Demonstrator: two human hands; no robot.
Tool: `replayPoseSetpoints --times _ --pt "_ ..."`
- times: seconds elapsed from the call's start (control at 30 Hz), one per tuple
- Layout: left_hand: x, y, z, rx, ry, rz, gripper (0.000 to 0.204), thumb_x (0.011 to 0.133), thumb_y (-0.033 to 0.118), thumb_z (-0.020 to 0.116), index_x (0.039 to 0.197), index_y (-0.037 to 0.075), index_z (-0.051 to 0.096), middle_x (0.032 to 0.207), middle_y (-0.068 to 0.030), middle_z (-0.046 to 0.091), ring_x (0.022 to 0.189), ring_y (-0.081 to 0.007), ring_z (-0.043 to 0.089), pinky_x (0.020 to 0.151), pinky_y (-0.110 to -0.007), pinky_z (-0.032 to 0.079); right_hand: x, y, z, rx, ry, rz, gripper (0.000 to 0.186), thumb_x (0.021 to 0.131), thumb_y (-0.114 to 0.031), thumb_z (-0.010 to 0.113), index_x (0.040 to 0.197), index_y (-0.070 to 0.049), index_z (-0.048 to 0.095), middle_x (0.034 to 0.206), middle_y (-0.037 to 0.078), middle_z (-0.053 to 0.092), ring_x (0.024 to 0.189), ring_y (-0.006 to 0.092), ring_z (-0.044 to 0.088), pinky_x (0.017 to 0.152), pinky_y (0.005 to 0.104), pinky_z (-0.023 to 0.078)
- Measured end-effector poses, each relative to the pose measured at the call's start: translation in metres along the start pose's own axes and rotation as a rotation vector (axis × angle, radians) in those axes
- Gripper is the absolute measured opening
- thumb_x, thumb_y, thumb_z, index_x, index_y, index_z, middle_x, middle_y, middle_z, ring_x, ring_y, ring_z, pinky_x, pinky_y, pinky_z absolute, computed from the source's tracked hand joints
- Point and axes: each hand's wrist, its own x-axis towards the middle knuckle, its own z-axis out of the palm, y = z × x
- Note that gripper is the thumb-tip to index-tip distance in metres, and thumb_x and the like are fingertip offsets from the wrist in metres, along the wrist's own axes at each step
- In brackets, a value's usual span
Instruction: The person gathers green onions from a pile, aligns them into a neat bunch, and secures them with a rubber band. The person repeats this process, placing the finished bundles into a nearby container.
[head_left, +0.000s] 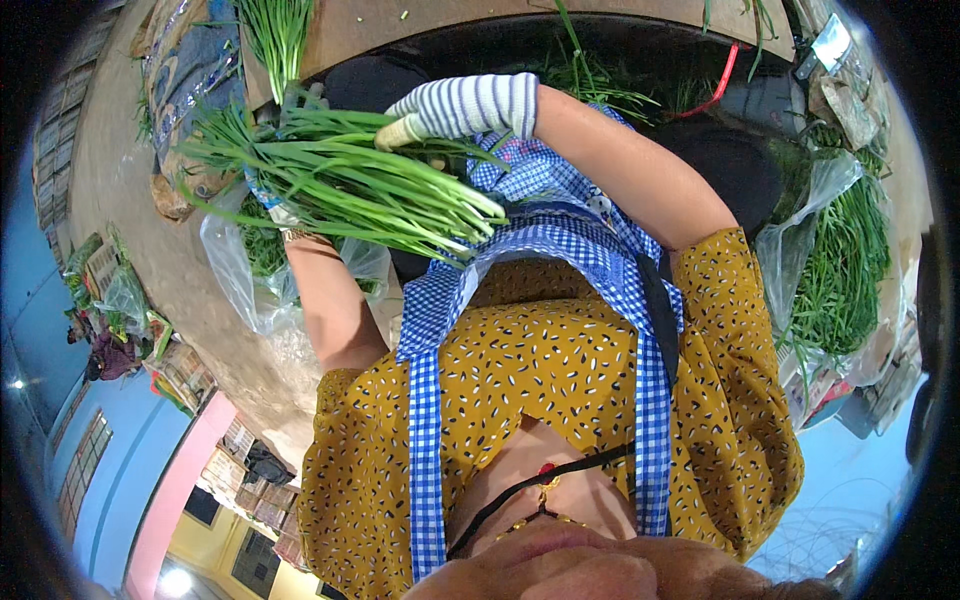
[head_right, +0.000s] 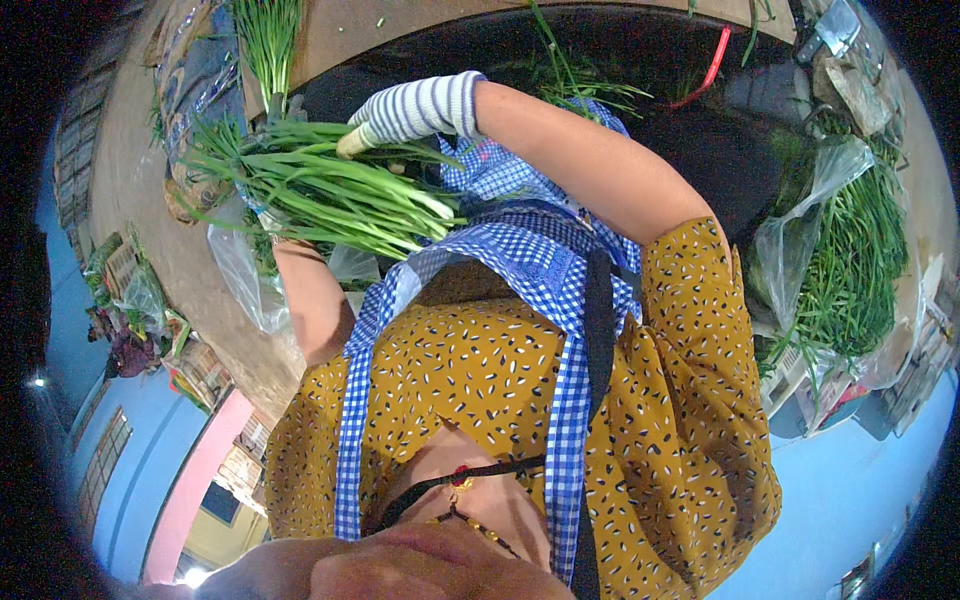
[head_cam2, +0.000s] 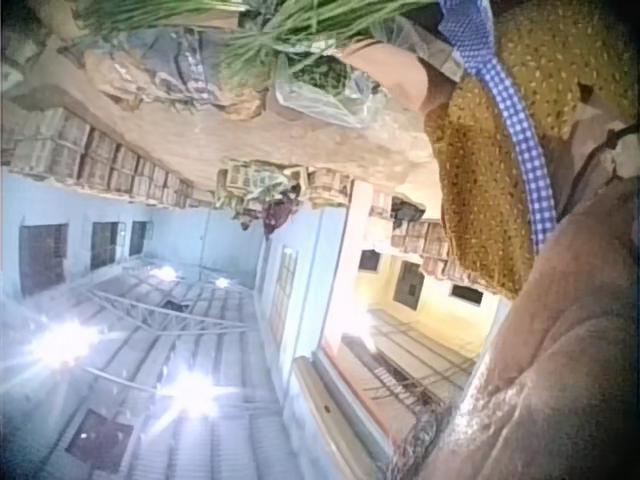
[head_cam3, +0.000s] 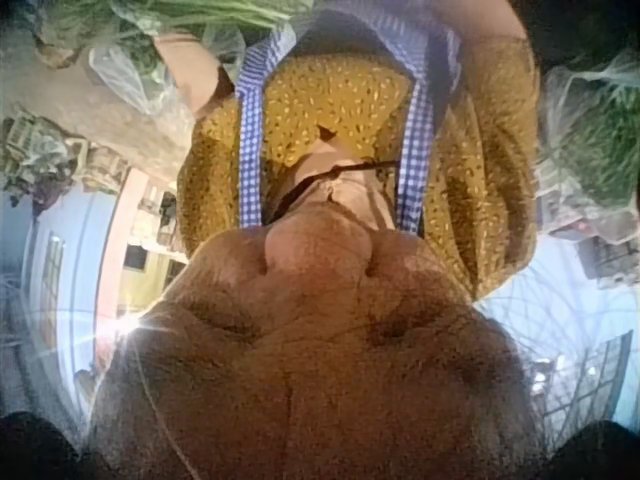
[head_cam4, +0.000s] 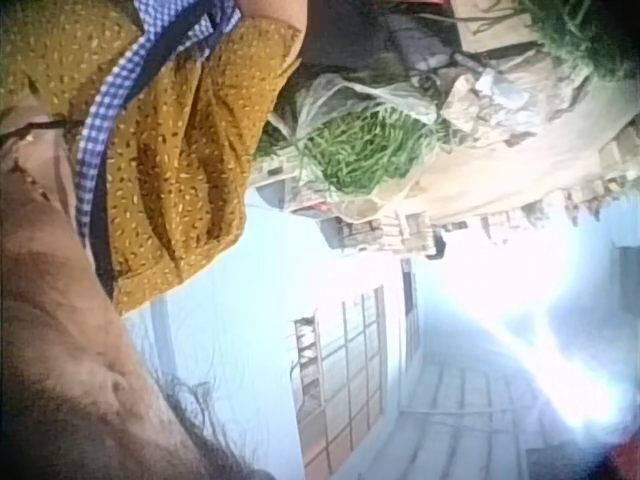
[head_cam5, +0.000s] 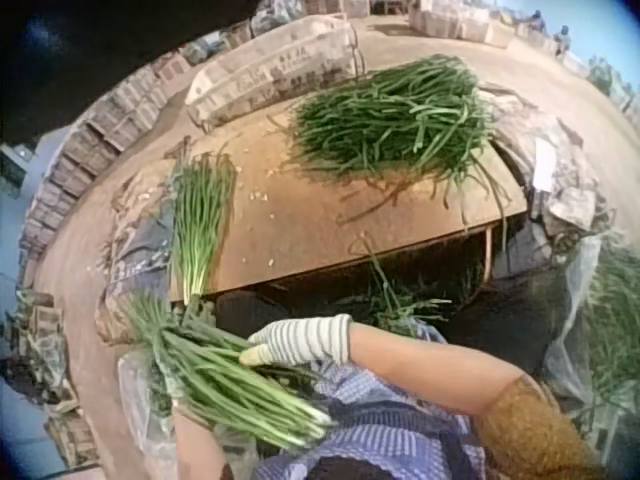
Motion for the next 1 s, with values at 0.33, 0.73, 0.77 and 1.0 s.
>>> replayPoseSetpoints --times 0.33,0.73,0.77,1.0 --pt "0.006 -0.002 -0.014 -0.152 -0.086 0.076 0.032 0.085 0.033 0.047 0.096 0.003 0.053 0.085 -0.0105 0.061 0.084 -0.023 0.055 0.084 -0.04 0.043 -0.032 0.016 -0.007 0.054 0.118 0.024 0.047 0.079 -0.036 0.062 0.108 0.0 0.056 0.079 0.005 0.061 0.058 0.0105 0.053 0.054 0.0229 0.045" --pt "0.035 -0.001 -0.039 -0.121 -0.233 0.125 0.029 0.083 0.03 0.051 0.089 0.002 0.055 0.082 -0.0112 0.061 0.087 -0.0252 0.055 0.088 -0.042 0.041 -0.03 0.07 0.003 -0.255 0.691 -0.034 0.018 0.082 -0.016 0.052 0.09 -0.003 0.06 0.075 0.009 0.063 0.059 0.0111 0.057 0.053 0.0255 0.047" --pt "0.037 -0.002 -0.045 -0.012 -0.248 0.179 0.029 0.083 0.03 0.051 0.089 0.002 0.055 0.085 -0.012 0.061 0.089 -0.0268 0.054 0.088 -0.042 0.041 -0.032 0.066 0.002 -0.229 0.678 0.071 0.025 0.076 -0.028 0.059 0.088 -0.007 0.063 0.078 0.013 0.064 0.073 0.024 0.061 0.068 0.0333 0.047" --pt "0.042 0.003 -0.038 0.55 -0.172 0.34 0.033 0.084 0.033 0.048 0.097 0.003 0.055 0.098 -0.0144 0.059 0.091 -0.0318 0.054 0.083 -0.048 0.044 -0.023 0.062 -0.01 -0.653 0.789 0.155 0.026 0.073 -0.027 0.054 0.089 -0.008 0.063 0.077 0.014 0.064 0.066 0.0273 0.062 0.064 0.037 0.05"
